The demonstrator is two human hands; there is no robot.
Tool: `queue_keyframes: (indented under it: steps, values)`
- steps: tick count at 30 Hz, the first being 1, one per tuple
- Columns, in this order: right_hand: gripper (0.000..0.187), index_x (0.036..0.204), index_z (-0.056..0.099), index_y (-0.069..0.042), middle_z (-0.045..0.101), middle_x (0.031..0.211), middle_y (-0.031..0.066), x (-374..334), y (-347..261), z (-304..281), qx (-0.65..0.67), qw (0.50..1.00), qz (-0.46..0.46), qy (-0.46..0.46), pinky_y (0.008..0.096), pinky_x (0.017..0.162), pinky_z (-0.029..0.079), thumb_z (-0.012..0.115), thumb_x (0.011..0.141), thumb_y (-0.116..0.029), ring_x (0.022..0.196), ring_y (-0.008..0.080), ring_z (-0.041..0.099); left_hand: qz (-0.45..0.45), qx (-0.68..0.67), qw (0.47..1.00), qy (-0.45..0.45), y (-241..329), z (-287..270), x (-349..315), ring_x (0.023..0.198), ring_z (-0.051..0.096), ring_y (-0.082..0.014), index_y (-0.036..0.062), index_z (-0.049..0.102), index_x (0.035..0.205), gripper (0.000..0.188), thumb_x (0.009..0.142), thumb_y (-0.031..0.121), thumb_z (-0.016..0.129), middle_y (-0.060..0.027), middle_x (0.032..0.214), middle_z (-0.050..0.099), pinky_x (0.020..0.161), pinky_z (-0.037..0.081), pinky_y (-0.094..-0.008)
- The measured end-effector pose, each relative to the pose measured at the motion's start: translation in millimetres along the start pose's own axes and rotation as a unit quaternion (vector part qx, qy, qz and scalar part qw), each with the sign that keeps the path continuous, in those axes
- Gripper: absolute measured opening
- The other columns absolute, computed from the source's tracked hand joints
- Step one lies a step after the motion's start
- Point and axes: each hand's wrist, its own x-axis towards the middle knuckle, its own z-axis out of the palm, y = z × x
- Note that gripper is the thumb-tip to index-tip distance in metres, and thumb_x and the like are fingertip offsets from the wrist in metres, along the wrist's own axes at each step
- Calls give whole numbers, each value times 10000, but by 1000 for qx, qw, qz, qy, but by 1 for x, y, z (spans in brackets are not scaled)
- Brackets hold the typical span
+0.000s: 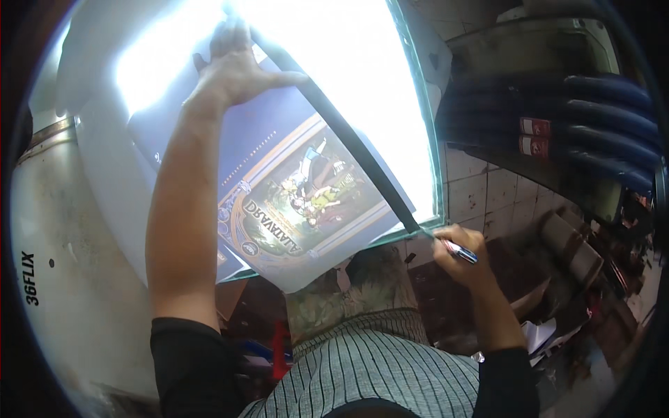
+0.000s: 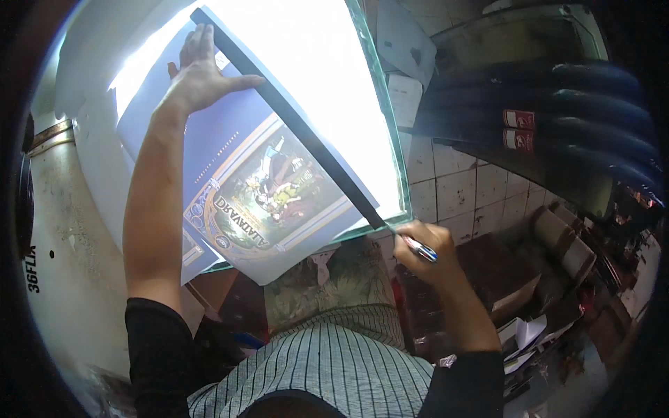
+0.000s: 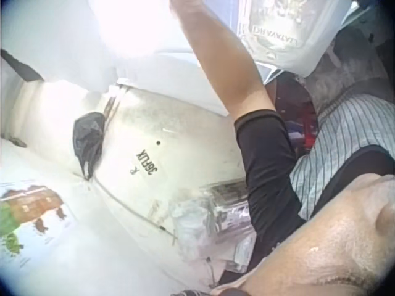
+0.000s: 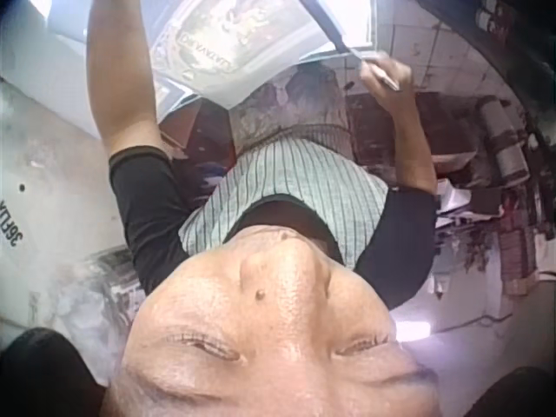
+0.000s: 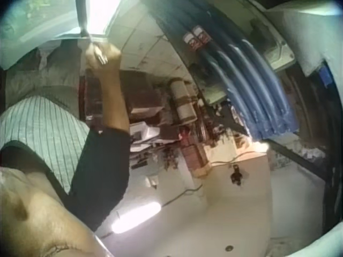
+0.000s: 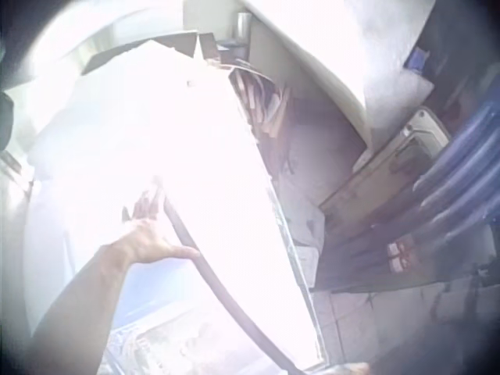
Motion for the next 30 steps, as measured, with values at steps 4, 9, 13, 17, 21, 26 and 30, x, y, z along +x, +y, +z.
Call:
queue_keyframes:
  steps: [4,9,13,17,21,26,30]
  values:
    - [348,1217,602,-15,723,897,128,-55,2,0,31,980,146,131,350,697,600,713,902,-113,741,254,725,10,-20,1000,21,7,5,0,1552,20,-350,7,65,1590,1433,614,795,757,-232,1657,97,1210,29,-616]
    - [785,1413,442,-29,544,1348,234,3,6,63,-83,972,69,208,443,983,493,863,781,-233,1198,326,577,-112,-44,978,172,11,67,-84,1543,74,-381,-14,142,1579,1098,878,729,546,-249,1648,127,1189,65,-651]
    - [1089,1502,321,-33,418,1468,258,10,12,74,52,947,261,179,473,1064,420,948,653,-305,1310,362,462,-84,0,986,144,47,100,-163,1537,77,-412,14,195,1580,975,925,651,535,-213,1663,118,1162,98,-689]
    - [801,1382,463,-30,647,1138,178,1,21,48,22,932,317,173,379,865,514,906,728,-166,999,246,634,67,9,995,68,54,71,-140,1536,92,-387,36,240,1572,990,901,719,494,-176,1656,171,1215,76,-590]
    - [424,1246,548,1,608,1043,104,-14,36,31,66,942,269,191,347,859,481,744,908,-164,938,211,584,222,43,974,21,25,54,-119,1545,122,-302,89,235,1585,975,898,749,440,-94,1667,189,1242,65,-552]
    - [292,1159,559,17,602,973,104,-32,51,33,-19,940,202,274,342,790,474,663,978,-188,865,194,574,500,68,860,-72,-22,30,-67,1540,155,-240,172,265,1585,912,892,716,499,-21,1668,203,1257,64,-536]
    - [268,1115,567,20,579,936,105,-45,52,41,-88,919,185,337,351,738,463,640,1004,-213,805,209,555,503,89,859,-38,-46,16,-55,1531,190,-275,236,322,1564,866,884,739,511,-75,1657,220,1241,85,-567]
